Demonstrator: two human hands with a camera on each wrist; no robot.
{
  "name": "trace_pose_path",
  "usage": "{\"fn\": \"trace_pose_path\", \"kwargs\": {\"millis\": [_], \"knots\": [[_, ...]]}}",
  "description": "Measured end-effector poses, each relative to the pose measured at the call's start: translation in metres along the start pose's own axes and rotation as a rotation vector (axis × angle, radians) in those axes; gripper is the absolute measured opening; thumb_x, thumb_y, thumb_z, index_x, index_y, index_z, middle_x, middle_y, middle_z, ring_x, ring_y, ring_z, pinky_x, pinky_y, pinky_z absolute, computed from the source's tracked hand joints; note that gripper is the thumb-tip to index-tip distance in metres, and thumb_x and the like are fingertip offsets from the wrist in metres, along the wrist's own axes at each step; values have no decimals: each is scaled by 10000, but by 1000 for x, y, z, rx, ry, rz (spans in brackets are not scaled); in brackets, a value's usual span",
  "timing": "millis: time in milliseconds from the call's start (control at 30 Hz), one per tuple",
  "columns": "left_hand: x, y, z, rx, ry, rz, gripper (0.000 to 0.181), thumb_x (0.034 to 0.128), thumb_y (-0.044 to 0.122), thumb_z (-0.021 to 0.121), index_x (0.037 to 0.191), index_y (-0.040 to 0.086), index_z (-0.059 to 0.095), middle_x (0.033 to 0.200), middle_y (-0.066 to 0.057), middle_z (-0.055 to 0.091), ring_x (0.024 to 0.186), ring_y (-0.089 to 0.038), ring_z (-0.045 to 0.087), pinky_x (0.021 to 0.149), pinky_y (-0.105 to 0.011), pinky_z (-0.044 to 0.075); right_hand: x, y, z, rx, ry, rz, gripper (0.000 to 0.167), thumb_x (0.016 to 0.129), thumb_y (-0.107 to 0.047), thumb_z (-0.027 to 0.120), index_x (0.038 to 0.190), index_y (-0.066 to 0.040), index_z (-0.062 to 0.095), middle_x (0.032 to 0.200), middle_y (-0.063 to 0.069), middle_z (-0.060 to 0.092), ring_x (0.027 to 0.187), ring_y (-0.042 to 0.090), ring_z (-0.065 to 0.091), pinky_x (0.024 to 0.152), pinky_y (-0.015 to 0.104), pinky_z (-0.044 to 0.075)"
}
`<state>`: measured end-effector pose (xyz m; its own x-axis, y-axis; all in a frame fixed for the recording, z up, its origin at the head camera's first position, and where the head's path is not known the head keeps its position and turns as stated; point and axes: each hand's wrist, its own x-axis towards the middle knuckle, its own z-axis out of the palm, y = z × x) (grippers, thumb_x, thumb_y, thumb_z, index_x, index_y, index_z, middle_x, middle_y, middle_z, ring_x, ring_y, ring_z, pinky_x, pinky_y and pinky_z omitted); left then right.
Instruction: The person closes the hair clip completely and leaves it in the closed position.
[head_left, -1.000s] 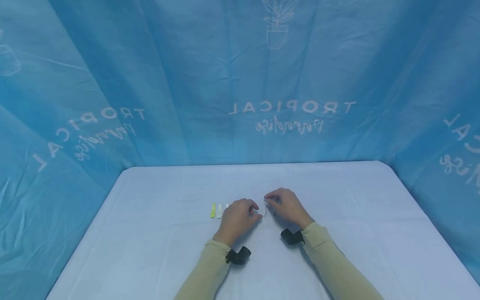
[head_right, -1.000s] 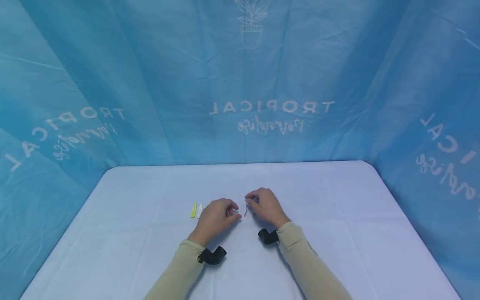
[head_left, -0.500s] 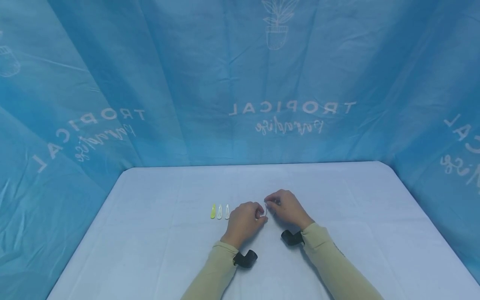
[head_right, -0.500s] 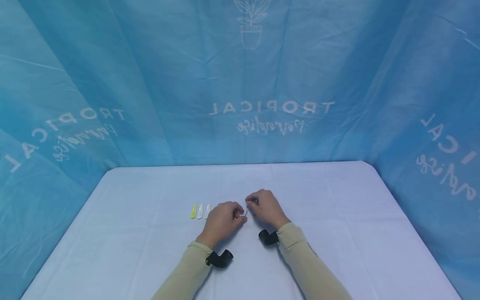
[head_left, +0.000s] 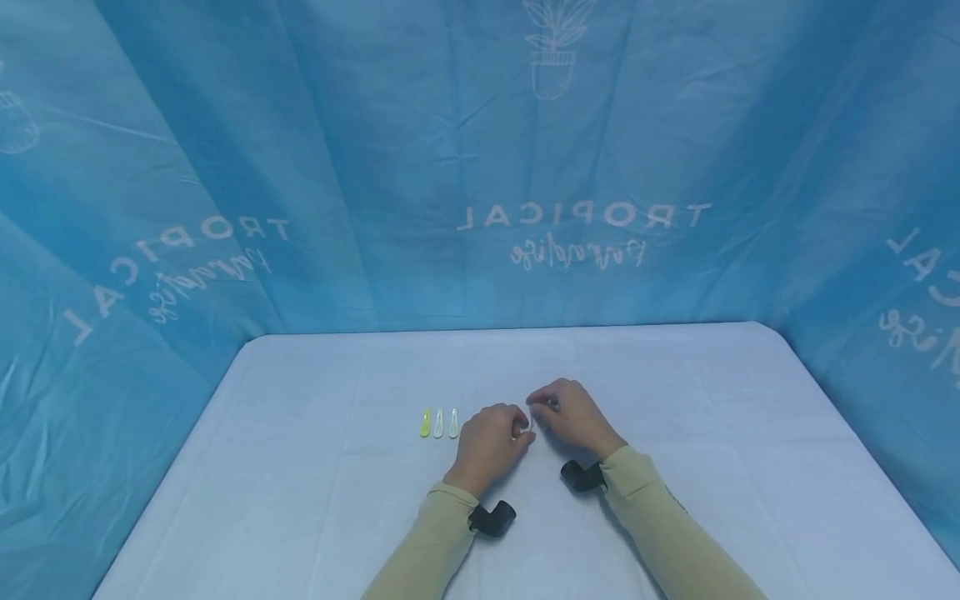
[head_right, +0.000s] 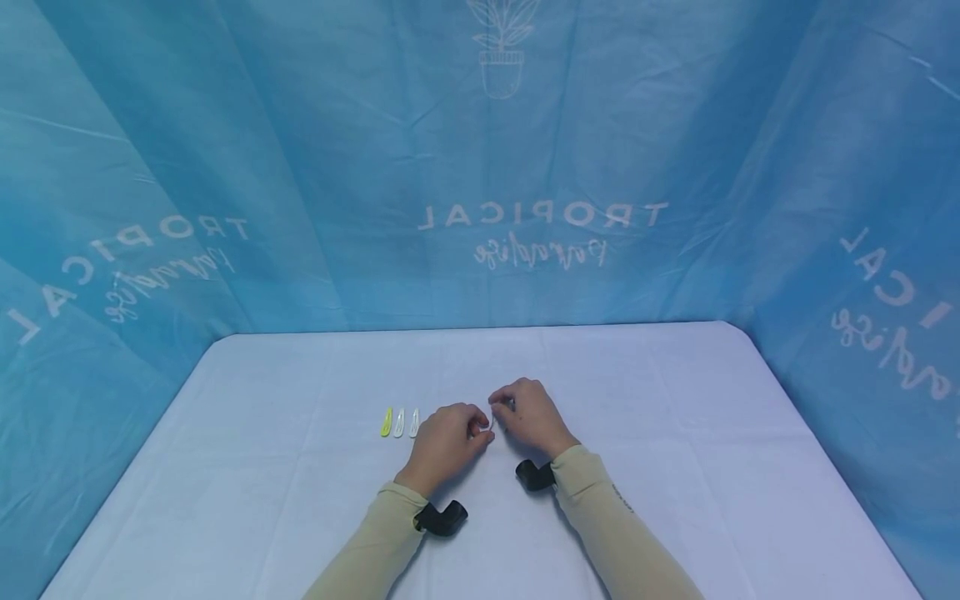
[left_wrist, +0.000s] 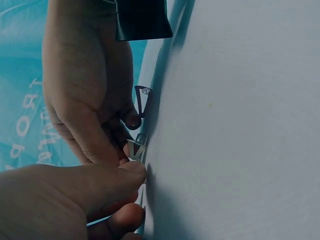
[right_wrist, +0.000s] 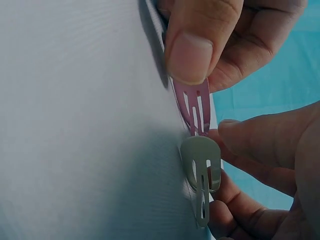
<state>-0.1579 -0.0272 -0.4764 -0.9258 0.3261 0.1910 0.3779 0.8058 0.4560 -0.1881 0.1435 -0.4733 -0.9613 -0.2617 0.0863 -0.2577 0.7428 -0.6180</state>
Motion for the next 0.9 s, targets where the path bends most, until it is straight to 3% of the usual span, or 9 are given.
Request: {"fn": "trace_pose_path", "kwargs": {"millis": [333,567,900], "knots": [[0,1,-1,3,-21,-23,151,887,273,782,937,134,751,719,83,578,628,-53,504,567,-233,420,0,-1,-1,-5,-8,38,185,959,-139,648,1090,-62,753,1113,124,695,1096,321,626,967,504,479],[-1,1,-3,-4,-37,-17,115,902,249,768,908,135,755,725,87,572,634,-50,498,573,-228,420,-1,0,1,-3,11,18,162,957,-131,648,1033,-47,765,1075,131,699,1063,326,633,949,506,486],[-2,1,-3,6,29,-7,101,893,218,768,849,129,754,724,59,636,611,-55,520,555,-228,431,-1,-2,-2,4,4,46,164,966,-172,662,1020,-59,767,1078,121,696,1069,315,622,955,498,479]]}}
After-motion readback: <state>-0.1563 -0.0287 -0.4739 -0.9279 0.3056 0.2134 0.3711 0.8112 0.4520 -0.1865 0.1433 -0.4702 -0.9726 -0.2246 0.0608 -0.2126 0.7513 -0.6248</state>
